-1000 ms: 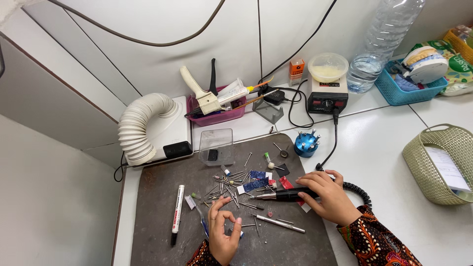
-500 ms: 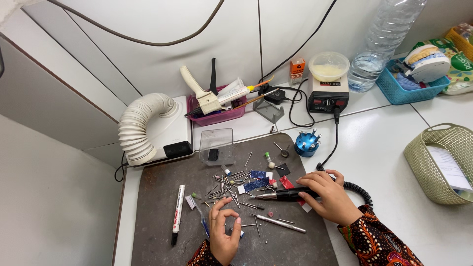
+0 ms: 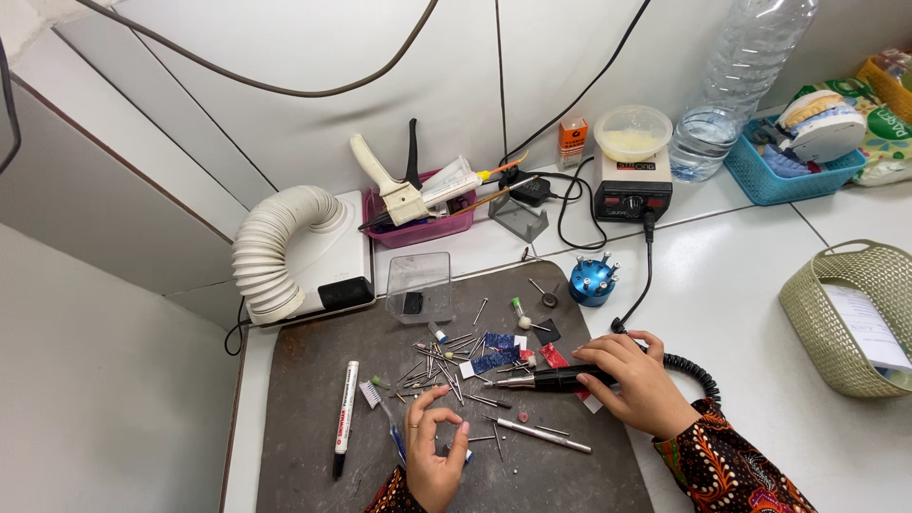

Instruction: The person uses a rotary handpiece to grind and shape a yellow denture-like object. They hold the object with the left hand and operate the tool with the right hand, repeatedly adjusting the object's orientation to work on different surfaces.

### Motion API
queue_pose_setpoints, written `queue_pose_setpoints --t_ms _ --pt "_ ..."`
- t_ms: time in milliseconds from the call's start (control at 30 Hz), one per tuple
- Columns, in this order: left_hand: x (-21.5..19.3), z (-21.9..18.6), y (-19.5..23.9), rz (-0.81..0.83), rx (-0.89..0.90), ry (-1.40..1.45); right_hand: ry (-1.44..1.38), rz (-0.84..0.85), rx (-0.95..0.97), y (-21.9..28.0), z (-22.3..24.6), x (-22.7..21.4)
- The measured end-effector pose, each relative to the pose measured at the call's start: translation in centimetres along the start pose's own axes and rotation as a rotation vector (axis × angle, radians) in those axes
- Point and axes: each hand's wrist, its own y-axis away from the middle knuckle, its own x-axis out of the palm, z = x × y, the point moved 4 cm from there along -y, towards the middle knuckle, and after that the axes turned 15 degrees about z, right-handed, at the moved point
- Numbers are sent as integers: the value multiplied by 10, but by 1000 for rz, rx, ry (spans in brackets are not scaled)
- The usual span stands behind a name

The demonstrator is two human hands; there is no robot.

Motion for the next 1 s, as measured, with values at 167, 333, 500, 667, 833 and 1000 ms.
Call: queue_pose_setpoints --t_ms 167,333,500,667,833,1000 --pt "0 3 0 3 29 -21 -4 -14 -8 1 1 -1" --pt "1 1 -2 20 34 -27 -2 -12 -6 1 2 -2" --pt "-1 -3 -2 2 41 -39 -2 -8 -2 1 1 -2" --pt "-1 -1 -3 14 13 -3 -3 -4 0 1 0 -2" --pt "-3 -1 -3 28 12 63 3 -18 -12 1 1 -2" --pt "-6 -21 -7 64 27 149 -4 -4 33 3 2 -5"
